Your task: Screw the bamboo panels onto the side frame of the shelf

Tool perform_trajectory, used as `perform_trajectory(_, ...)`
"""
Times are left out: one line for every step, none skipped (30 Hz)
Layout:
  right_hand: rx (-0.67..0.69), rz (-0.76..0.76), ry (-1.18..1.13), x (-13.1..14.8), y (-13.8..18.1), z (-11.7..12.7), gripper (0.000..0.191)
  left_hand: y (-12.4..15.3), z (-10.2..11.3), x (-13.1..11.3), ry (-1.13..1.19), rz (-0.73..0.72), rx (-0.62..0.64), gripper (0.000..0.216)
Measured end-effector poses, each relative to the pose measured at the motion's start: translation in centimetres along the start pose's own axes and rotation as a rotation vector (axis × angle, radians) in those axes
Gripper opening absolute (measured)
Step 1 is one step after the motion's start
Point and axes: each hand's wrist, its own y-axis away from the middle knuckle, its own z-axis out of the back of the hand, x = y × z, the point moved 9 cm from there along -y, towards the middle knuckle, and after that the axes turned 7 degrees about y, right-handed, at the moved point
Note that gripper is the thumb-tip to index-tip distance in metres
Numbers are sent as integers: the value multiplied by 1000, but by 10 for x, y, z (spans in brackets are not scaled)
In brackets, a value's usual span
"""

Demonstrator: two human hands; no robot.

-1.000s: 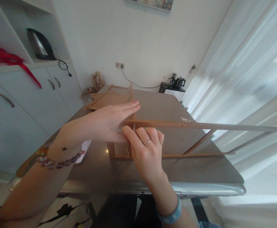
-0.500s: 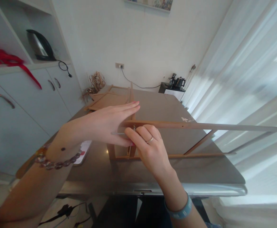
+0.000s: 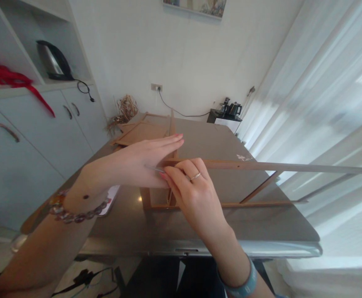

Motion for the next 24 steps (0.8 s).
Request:
perform_trajectory(6, -13, -23, -2, 0, -1, 16, 0, -1, 0, 0, -1, 2, 83)
perform_trajectory(12, -28, -55, -3, 0, -2, 18, 0, -2, 0, 0, -2, 3, 83)
perform_trajectory(17, -45, -90, -6, 0, -3, 20, 0, -2, 1, 0, -4, -2, 84)
perform_trajectory(23, -61, -124, -8, 0, -4, 21, 0, -2, 1, 1, -5, -8, 85)
perform_trajectory(27, -77, -152, -10, 0, -4, 21, 1, -2, 2, 3, -5, -14, 86)
perform_trajectory(33, -92, -169, -12, 0, -5, 19, 1, -2, 2, 5, -3, -17, 87)
perform_trajectory(42, -104, -178, -14, 0, -5, 17, 1, -3, 2, 8, 0, -16, 87)
perform_trajectory(50, -115, -182, -15, 1, -6, 16, 1, -3, 2, 10, 4, -11, 88)
perform_trajectory(56, -121, -187, -16, 1, -7, 15, 1, -3, 2, 11, 6, 1, 90)
perform_trajectory(59, -124, -196, -17, 1, -7, 15, 1, -3, 1, 11, 8, 12, 92)
perform_trajectory(59, -124, -211, -17, 2, -7, 15, 1, -3, 1, 11, 10, 20, 94)
perform_trajectory(56, -121, -226, -17, 2, -6, 15, 1, -2, 1, 11, 10, 26, 96)
perform_trajectory(52, -119, -238, -17, 3, -6, 15, 2, -1, 0, 13, 10, 32, 97)
perform_trajectory(49, -118, -247, -17, 3, -6, 15, 2, -1, 0, 19, 7, 39, 99)
perform_trajectory(48, -121, -253, -17, 4, -6, 14, 3, 0, 0, 27, 4, 48, 101)
perform_trajectory(48, -125, -257, -18, 5, -6, 14, 4, 0, 0, 38, 2, 61, 103)
perform_trajectory(48, -130, -259, -18, 7, -6, 14, 4, 0, 1, 49, 2, 78, 106)
perform_trajectory(48, -137, -259, -19, 8, -6, 14, 5, -1, 1, 59, 4, 96, 109)
perform_trajectory(46, -142, -257, -20, 9, -6, 14, 6, -1, 2, 67, 9, 112, 111)
perform_trajectory(43, -146, -254, -20, 10, -6, 14, 6, -1, 3, 72, 13, 127, 113)
perform_trajectory(38, -149, -249, -21, 11, -6, 15, 7, -1, 3, 73, 16, 141, 114)
perform_trajectory(34, -151, -246, -21, 11, -6, 15, 7, -1, 4, 70, 16, 153, 115)
perform_trajectory(31, -153, -243, -22, 11, -6, 16, 7, -2, 5, 64, 14, 165, 116)
perform_trajectory(27, -152, -241, -22, 11, -6, 16, 8, -2, 5, 58, 11, 177, 117)
